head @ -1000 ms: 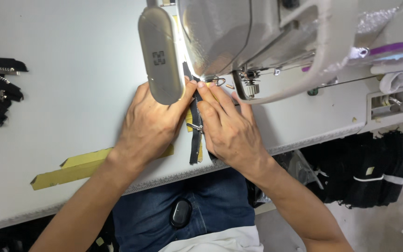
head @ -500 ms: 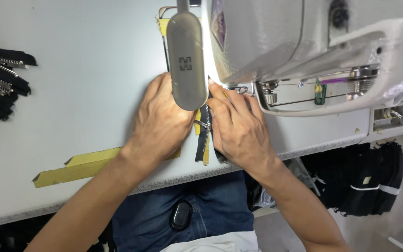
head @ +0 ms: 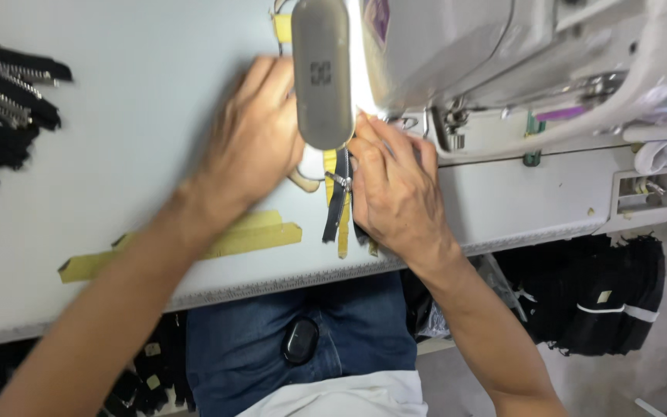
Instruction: The person aligns a black zipper with a yellow fabric strip and sews it using a sewing machine. They then measure the zipper against a ruler and continue sewing another zipper onto the fabric.
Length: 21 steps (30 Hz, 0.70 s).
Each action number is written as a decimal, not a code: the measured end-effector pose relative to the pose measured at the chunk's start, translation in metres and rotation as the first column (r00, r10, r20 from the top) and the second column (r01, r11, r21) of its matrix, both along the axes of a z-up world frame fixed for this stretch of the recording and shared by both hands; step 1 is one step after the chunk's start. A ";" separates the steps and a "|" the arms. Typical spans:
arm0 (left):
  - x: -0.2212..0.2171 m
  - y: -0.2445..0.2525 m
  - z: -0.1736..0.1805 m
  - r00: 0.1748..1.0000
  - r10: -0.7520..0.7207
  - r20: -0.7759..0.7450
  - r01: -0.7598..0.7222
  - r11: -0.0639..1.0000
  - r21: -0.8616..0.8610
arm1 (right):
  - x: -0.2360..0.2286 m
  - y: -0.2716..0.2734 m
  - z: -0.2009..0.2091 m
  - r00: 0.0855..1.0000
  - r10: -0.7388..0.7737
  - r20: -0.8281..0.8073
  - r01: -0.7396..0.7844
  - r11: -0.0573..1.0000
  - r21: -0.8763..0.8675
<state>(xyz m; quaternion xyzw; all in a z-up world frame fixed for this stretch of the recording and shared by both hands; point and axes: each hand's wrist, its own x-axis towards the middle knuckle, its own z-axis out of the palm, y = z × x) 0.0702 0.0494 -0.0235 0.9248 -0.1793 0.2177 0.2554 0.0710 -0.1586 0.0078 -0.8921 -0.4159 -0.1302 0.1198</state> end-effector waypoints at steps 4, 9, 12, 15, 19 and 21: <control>0.024 0.016 -0.010 0.999 -0.050 0.021 0.045 0.979 0.201 | -0.005 0.002 -0.004 1.000 0.003 0.019 -0.003 1.000 0.027; 0.034 0.019 -0.007 0.987 -0.137 -0.082 0.141 0.989 0.048 | -0.007 0.002 -0.001 0.999 -0.018 0.028 0.018 1.000 0.018; 0.030 0.025 -0.008 0.969 -0.146 0.199 0.087 0.957 0.278 | -0.006 0.002 0.001 1.000 -0.013 0.017 0.013 1.000 0.024; 0.028 0.027 -0.011 0.987 -0.131 0.091 0.096 0.943 0.319 | -0.004 0.001 0.000 1.000 -0.008 0.024 0.008 1.000 0.009; 0.030 0.026 -0.004 0.988 -0.131 0.083 0.083 0.898 0.432 | -0.004 0.001 -0.001 1.000 -0.013 0.002 0.013 1.000 0.001; 0.028 0.024 -0.001 0.981 -0.136 0.138 0.045 0.853 0.520 | -0.004 0.000 0.000 1.000 -0.018 0.014 0.018 1.000 -0.016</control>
